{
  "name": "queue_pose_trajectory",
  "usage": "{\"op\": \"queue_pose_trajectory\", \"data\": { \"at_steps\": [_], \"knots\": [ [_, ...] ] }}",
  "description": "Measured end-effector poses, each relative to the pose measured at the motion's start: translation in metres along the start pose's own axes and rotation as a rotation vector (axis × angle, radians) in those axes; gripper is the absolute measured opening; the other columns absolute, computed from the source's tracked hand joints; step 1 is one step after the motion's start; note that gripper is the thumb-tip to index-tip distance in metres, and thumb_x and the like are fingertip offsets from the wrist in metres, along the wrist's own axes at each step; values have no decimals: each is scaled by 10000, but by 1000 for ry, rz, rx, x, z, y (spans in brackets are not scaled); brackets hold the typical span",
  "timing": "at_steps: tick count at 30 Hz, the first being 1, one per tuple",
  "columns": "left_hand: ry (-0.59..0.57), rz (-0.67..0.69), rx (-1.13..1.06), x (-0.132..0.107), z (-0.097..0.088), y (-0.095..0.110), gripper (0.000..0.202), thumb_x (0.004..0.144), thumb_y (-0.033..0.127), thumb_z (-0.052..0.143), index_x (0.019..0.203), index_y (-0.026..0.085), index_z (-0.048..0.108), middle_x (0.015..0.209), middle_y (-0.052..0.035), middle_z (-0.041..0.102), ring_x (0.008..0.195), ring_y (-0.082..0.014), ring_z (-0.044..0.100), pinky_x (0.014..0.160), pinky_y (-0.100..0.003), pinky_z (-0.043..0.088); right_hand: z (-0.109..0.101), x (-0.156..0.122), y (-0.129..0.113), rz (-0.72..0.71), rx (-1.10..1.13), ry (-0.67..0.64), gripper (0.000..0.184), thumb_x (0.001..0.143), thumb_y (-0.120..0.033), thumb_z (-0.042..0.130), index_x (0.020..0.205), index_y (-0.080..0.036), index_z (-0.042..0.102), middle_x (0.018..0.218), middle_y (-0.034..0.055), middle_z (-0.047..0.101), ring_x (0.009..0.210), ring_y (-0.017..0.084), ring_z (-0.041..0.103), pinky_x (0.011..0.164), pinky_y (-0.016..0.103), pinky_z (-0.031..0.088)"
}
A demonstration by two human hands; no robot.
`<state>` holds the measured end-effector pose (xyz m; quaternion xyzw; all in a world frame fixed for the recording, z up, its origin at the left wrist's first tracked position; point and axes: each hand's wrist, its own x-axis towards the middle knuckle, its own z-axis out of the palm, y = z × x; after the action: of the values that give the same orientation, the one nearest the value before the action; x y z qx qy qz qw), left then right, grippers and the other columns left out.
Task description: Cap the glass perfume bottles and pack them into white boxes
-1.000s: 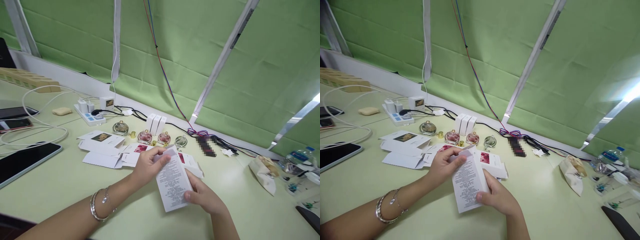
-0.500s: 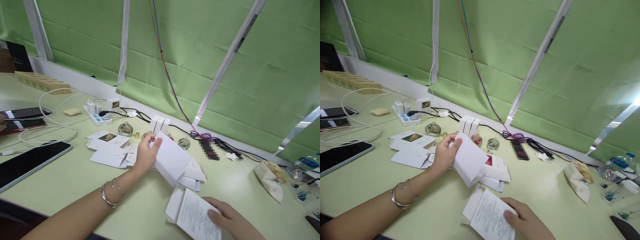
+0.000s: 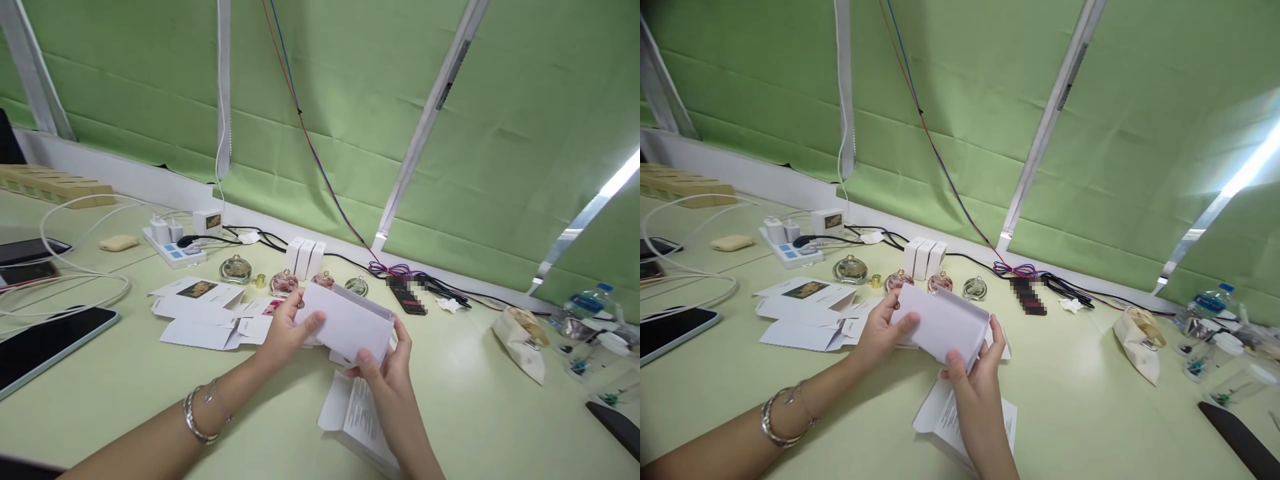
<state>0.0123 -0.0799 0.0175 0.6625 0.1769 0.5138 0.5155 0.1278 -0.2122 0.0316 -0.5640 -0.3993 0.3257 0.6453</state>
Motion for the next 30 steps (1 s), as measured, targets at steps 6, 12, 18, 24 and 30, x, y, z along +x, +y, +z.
{"op": "queue_pose_trajectory", "data": {
  "at_steps": [6,12,18,24,30],
  "knots": [
    [-247,30,37,-6,5,3,502,692,360,709,1120,183,515,1129,-106,566,943,-239,578,686,-302,515,-20,-4,-2,-14,-126,107,621,812,-633,422,1288,-287,225,1190,72,486,915,211,554,790,358,485],
    [-113,-84,98,-10,11,3,442,703,415,689,1034,167,534,1058,-115,607,960,-269,597,729,-351,532,-33,-7,9,-14,-199,66,523,853,-641,284,1126,-240,481,923,46,581,754,204,536,773,354,447],
    [-83,-129,42,-5,10,4,589,688,404,709,1153,183,422,1064,-104,624,997,-272,599,787,-374,520,-33,-5,8,1,-234,127,520,797,-658,414,925,-189,599,678,19,581,617,192,532,623,321,457],
    [-216,-201,-68,-6,9,1,434,703,483,678,967,150,590,896,-83,678,864,-252,624,695,-320,505,-27,-3,5,-34,-315,150,433,729,-605,563,725,-175,614,577,8,569,572,185,538,552,287,442],
    [-219,-235,-128,2,8,-6,412,805,547,523,838,143,596,618,-1,591,544,-129,532,514,-235,403,-97,11,0,-45,-459,229,418,721,-585,552,611,-183,558,583,37,601,578,191,550,576,300,441]
  ]
}}
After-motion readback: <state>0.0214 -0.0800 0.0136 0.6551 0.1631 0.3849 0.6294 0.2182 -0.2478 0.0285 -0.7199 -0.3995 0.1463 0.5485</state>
